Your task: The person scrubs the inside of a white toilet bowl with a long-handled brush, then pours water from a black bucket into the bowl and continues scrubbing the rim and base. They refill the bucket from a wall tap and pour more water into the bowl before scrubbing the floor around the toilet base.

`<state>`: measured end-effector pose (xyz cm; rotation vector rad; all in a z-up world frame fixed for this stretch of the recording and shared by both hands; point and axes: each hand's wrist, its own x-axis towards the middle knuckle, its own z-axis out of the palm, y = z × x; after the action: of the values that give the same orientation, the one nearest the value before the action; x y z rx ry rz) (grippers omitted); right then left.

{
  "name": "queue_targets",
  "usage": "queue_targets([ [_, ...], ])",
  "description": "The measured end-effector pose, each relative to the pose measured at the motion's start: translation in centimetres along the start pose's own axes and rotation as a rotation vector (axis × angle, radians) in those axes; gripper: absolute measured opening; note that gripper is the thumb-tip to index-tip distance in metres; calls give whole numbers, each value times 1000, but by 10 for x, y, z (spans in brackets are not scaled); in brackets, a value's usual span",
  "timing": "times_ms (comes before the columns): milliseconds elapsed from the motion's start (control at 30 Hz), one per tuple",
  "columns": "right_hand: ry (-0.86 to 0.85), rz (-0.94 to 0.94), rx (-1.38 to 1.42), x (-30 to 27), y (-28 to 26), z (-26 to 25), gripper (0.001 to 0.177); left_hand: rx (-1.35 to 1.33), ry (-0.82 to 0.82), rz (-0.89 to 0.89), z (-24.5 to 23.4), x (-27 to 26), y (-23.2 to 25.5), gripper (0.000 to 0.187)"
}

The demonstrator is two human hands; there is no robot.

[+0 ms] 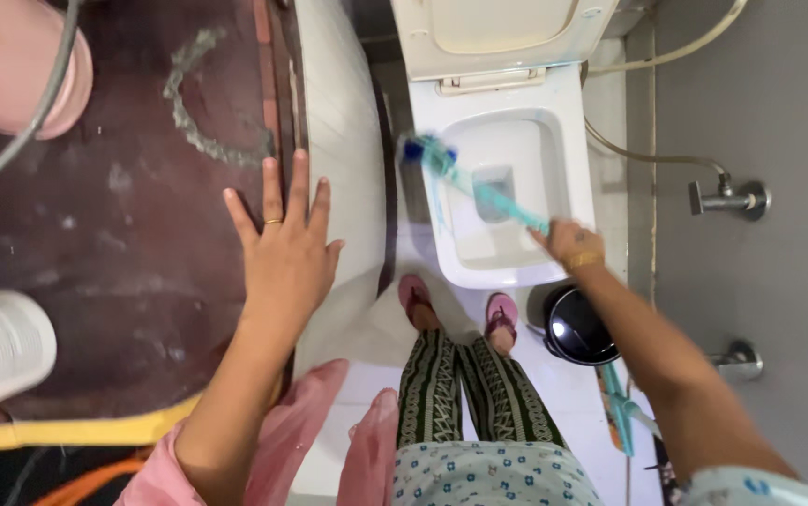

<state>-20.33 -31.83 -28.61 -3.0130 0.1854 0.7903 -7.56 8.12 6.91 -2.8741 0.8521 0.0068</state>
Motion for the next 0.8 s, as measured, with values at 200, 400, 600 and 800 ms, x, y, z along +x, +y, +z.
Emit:
queue_targets([
  [200,-410,264,282,-28,26,-64,69,-82,52,-137,-7,-53,7,80],
  [400,-456,169,144,-117,48,-48,72,58,134,-106,2,-72,3,54],
  [600,-152,135,224,-33,27,-68,69,73,161,-114,2,-69,8,54],
  [800,-164,163,260,-23,2,-42,63,32,128,-118,-1,-68,8,62],
])
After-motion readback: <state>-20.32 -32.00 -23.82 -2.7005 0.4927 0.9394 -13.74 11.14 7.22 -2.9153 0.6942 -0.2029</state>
